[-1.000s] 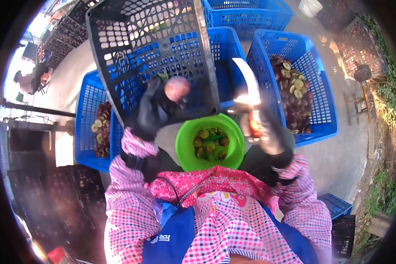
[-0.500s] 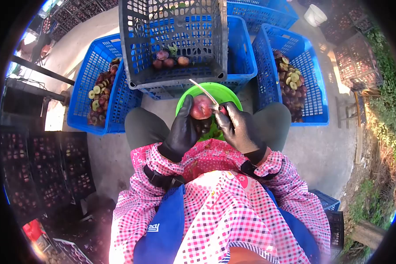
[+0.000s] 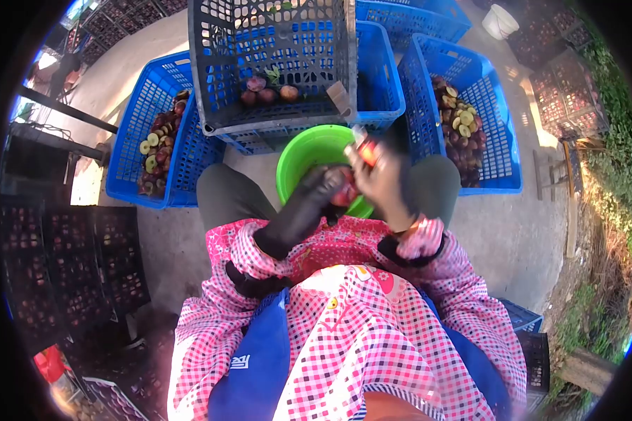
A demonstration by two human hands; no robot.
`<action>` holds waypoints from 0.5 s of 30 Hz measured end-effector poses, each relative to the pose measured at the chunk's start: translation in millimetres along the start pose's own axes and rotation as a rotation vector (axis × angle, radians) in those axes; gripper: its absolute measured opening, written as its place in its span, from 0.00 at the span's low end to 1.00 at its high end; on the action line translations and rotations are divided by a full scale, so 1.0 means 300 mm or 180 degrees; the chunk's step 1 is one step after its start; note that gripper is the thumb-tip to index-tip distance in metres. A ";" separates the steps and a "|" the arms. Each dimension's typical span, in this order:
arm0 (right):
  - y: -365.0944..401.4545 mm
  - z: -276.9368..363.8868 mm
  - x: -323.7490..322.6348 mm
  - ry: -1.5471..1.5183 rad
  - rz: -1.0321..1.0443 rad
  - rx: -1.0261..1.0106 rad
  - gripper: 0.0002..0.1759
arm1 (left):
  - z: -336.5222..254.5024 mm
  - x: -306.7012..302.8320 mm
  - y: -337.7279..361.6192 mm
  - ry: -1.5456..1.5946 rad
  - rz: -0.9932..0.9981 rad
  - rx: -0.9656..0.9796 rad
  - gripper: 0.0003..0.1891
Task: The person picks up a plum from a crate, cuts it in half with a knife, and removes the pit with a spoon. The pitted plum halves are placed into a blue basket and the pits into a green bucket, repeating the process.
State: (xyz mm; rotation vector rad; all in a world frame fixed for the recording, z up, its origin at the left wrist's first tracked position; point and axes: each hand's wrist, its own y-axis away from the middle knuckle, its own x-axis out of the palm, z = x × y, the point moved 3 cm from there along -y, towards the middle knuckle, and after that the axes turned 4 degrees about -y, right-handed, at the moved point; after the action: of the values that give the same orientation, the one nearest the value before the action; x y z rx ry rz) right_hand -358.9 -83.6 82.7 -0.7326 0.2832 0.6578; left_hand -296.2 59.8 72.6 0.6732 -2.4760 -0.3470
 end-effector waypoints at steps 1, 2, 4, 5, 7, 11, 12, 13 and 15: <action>-0.048 -0.082 0.011 0.0060 0.0057 0.0503 0.14 | -0.002 0.038 0.013 -0.0124 0.0195 0.0007 0.22; -0.088 -0.125 -0.001 0.0122 0.0124 0.1004 0.15 | 0.001 0.062 0.020 -0.0235 0.0387 0.0015 0.22; -0.093 -0.125 -0.045 -0.0036 0.0248 0.0743 0.15 | 0.016 0.018 -0.020 -0.0047 0.0312 -0.0004 0.20; -0.083 -0.097 -0.057 -0.0193 0.0364 0.0509 0.14 | 0.004 0.004 -0.022 0.0494 -0.0047 -0.0009 0.21; -0.039 -0.074 -0.053 -0.0766 0.0671 0.0548 0.14 | 0.008 -0.058 -0.048 0.0881 -0.0107 -0.0028 0.23; 0.032 0.053 -0.064 -0.0979 0.1324 0.0476 0.09 | 0.021 -0.094 -0.057 0.0656 -0.0018 0.0151 0.23; 0.034 0.066 -0.053 -0.0889 0.1291 0.0434 0.10 | 0.023 -0.093 -0.060 0.0567 -0.0050 0.0166 0.23; 0.037 0.063 -0.043 -0.0840 0.1317 0.0455 0.11 | 0.024 -0.092 -0.063 0.0477 -0.0082 0.0182 0.24; 0.045 0.053 -0.031 -0.0746 0.1323 0.0437 0.11 | 0.031 -0.095 -0.068 0.0468 -0.0062 0.0204 0.23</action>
State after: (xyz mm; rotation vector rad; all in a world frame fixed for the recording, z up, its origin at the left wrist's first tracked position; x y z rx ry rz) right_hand -374.6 -69.2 91.1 -0.4604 0.2635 1.0985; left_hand -273.0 58.7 44.9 0.7229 -2.3503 -0.2179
